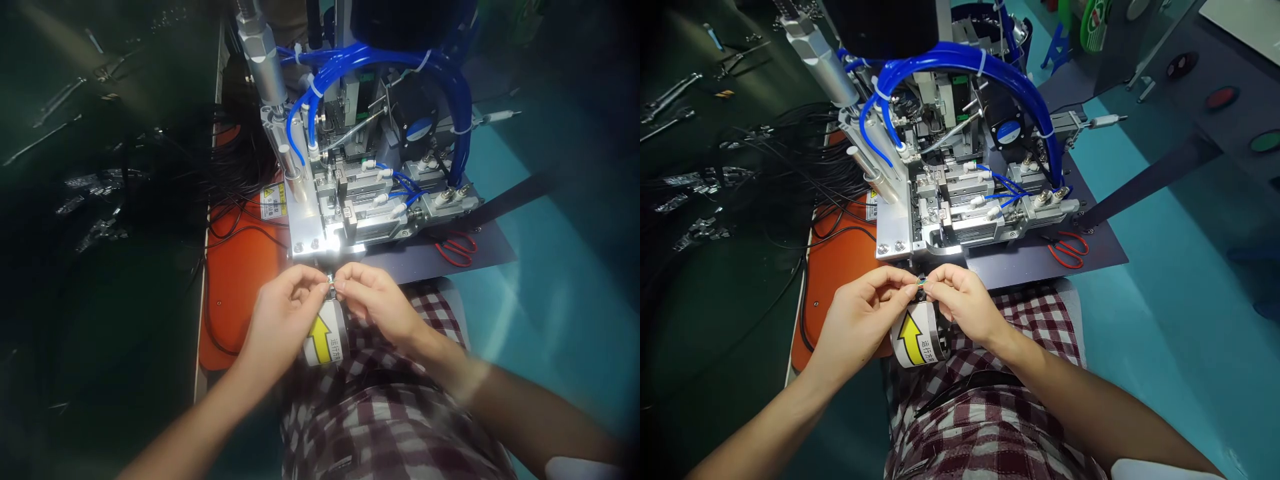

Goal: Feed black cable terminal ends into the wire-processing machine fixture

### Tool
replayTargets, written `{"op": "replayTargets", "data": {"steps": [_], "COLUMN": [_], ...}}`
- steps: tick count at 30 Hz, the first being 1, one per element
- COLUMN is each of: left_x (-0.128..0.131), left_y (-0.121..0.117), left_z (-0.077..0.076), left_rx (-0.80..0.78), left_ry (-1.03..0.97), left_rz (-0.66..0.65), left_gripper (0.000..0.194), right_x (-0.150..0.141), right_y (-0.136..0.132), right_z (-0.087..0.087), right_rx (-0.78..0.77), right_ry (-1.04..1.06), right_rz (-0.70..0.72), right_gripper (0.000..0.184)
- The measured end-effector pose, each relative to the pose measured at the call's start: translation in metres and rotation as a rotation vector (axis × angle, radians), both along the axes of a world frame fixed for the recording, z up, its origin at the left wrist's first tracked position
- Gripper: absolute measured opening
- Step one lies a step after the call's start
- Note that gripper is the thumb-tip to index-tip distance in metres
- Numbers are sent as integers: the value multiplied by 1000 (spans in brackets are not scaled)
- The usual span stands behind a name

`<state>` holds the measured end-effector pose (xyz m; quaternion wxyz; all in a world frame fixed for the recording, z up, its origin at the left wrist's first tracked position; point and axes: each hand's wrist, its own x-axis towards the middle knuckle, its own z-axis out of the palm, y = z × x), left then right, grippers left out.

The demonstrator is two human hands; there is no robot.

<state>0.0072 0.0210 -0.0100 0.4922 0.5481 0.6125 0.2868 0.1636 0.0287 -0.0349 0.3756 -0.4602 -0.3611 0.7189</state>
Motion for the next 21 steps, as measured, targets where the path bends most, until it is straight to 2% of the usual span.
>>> {"op": "replayTargets", "data": {"steps": [5, 9, 11, 15, 21], "left_x": [-4, -4, -3, -3, -4], "left_y": [-3, -9, -11, -10, -5], "left_z": [-1, -3, -5, -6, 3], "left_rx": [60, 305, 355, 136, -207], "left_ry": [71, 274, 295, 109, -160], "left_rz": [-73, -107, -92, -32, 48], "left_gripper": [14, 9, 10, 14, 18], "right_x": [3, 1, -1, -5, -5], "right_y": [-1, -1, -2, -3, -6], "right_z": [2, 2, 1, 1, 5], "right_rx": [11, -2, -20, -23, 15], "right_ry": [-19, -7, -1, -13, -38], "right_rz": [-9, -26, -35, -43, -16], "right_gripper": [19, 18, 18, 19, 17]}}
